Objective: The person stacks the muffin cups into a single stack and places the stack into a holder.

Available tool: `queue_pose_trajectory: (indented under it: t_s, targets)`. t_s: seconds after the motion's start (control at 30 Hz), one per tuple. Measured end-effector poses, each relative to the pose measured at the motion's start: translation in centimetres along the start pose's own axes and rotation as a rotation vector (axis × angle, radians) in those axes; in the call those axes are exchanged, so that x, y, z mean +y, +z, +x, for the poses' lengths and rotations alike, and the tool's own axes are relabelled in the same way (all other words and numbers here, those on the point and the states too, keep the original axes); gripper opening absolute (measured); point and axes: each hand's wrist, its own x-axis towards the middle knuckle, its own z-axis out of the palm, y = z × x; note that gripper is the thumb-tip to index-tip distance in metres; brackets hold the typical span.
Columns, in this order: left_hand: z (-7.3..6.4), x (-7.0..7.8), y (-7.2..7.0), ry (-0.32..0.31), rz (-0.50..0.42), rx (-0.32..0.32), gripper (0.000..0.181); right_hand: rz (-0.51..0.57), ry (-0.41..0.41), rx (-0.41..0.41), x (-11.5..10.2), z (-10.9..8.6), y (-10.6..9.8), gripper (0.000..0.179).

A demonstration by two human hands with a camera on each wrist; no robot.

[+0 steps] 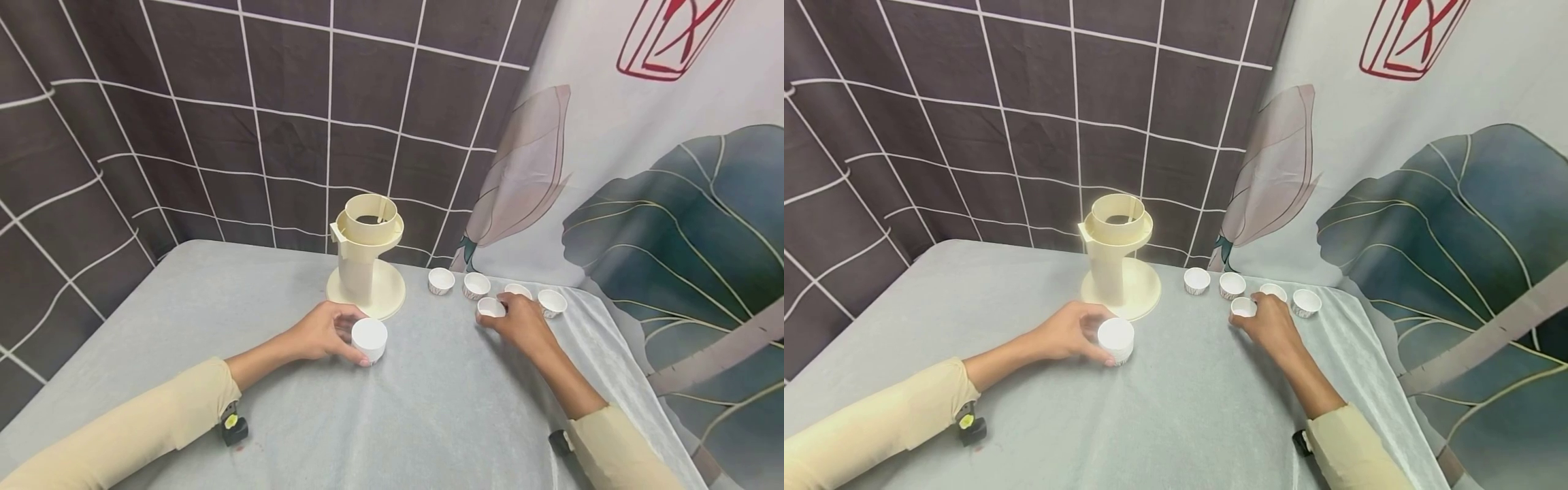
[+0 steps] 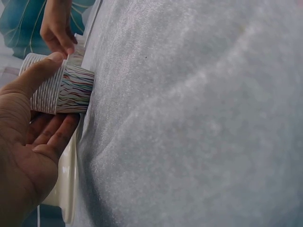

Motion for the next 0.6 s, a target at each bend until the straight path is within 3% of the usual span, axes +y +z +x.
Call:
queue_pose_trajectory:
  t_s: [0.17,0.3,0.4,0.6]
  targets:
    - [-0.1,0.1,0.0,0.006,0.0,0.0,0.056,0.003,-0.009,0.009,0.7,0.5,0.5,0.036]
    - [-0.2,0.2,-0.1,0.004,0.003,0.002,0.055,0.007,-0.019,0.017,2.9,1.6,1.6,0.042]
    - [-0.1,0.1,-0.1,0.008,0.005,0.001,0.055,0.002,-0.029,0.047,5.9,3.1,3.5,0.053]
    - [-0.1,-0.1,-0.1,0.014,-0.003,-0.006,0.054,-0.008,-0.019,0.047,8.3,4.5,5.5,0.074]
